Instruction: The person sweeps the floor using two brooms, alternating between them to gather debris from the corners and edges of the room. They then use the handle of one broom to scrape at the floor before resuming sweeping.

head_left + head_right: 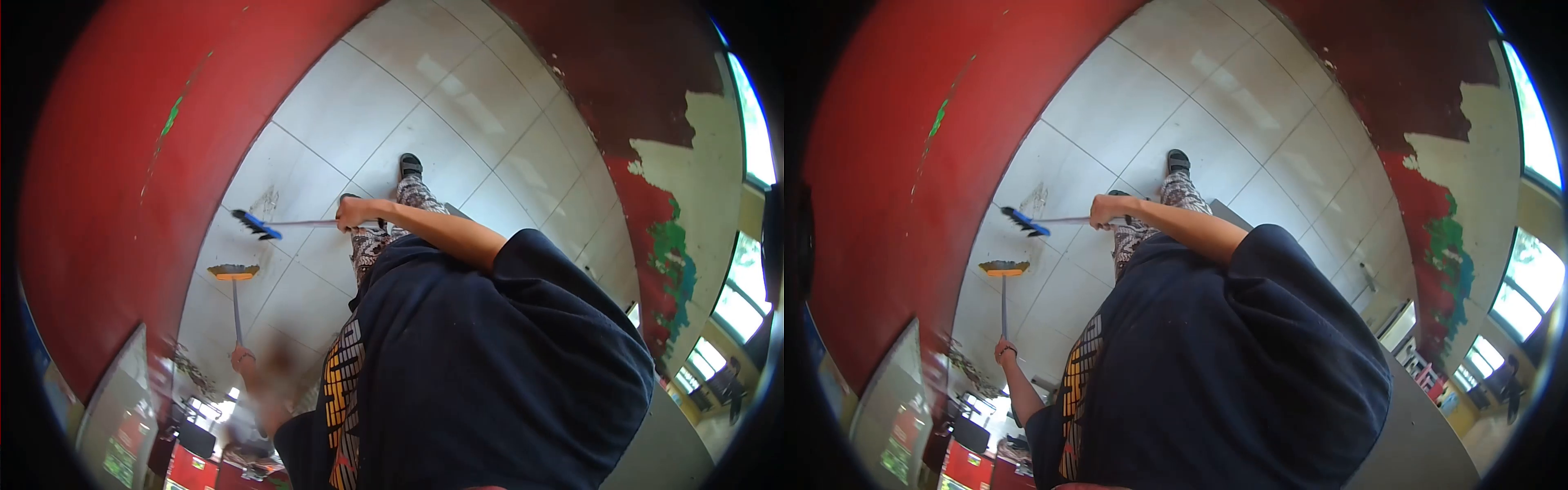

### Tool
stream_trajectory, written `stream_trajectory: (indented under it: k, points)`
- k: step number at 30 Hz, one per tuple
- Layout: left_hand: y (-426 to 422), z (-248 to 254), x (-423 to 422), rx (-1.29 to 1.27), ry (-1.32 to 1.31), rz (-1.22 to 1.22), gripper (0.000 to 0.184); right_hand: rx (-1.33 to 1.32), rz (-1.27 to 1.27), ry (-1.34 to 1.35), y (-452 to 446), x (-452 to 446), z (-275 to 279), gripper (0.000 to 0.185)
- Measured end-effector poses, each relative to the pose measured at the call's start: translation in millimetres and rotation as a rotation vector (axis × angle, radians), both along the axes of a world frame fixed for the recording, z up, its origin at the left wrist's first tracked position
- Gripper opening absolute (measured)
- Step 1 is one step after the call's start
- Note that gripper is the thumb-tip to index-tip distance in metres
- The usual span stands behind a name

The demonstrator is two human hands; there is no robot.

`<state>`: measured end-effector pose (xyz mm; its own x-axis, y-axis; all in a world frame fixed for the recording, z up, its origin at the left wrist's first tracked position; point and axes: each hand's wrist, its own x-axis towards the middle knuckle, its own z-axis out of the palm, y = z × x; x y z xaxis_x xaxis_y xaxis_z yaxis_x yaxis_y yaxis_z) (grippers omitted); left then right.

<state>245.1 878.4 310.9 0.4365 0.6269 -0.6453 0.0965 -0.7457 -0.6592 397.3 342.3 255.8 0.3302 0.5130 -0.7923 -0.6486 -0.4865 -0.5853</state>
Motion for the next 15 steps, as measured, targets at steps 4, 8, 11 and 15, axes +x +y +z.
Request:
stream_trajectory:
  k: [4, 8, 11, 15]
  points:
    - [-100.6, 96.3, -24.6, -0.047, -0.060, 0.037, 0.036, 0.198, -0.220, -0.023, -70.2, -43.1, 20.2, 0.023]
    - [-207.8, 52.2, 84.7, -0.393, -0.111, -0.104, 0.038, 0.051, -0.333, -0.081, -152.0, -59.9, 57.9, 0.038]
    - [-237.5, -21.6, 108.3, -0.391, -0.106, -0.035, 0.042, -0.081, -0.474, -0.022, -229.2, -76.2, 84.7, 0.041]
    - [-359.8, -48.2, 148.3, -0.583, -0.108, -0.141, 0.046, -0.311, -0.629, -0.022, -313.0, -96.2, 91.4, 0.039]
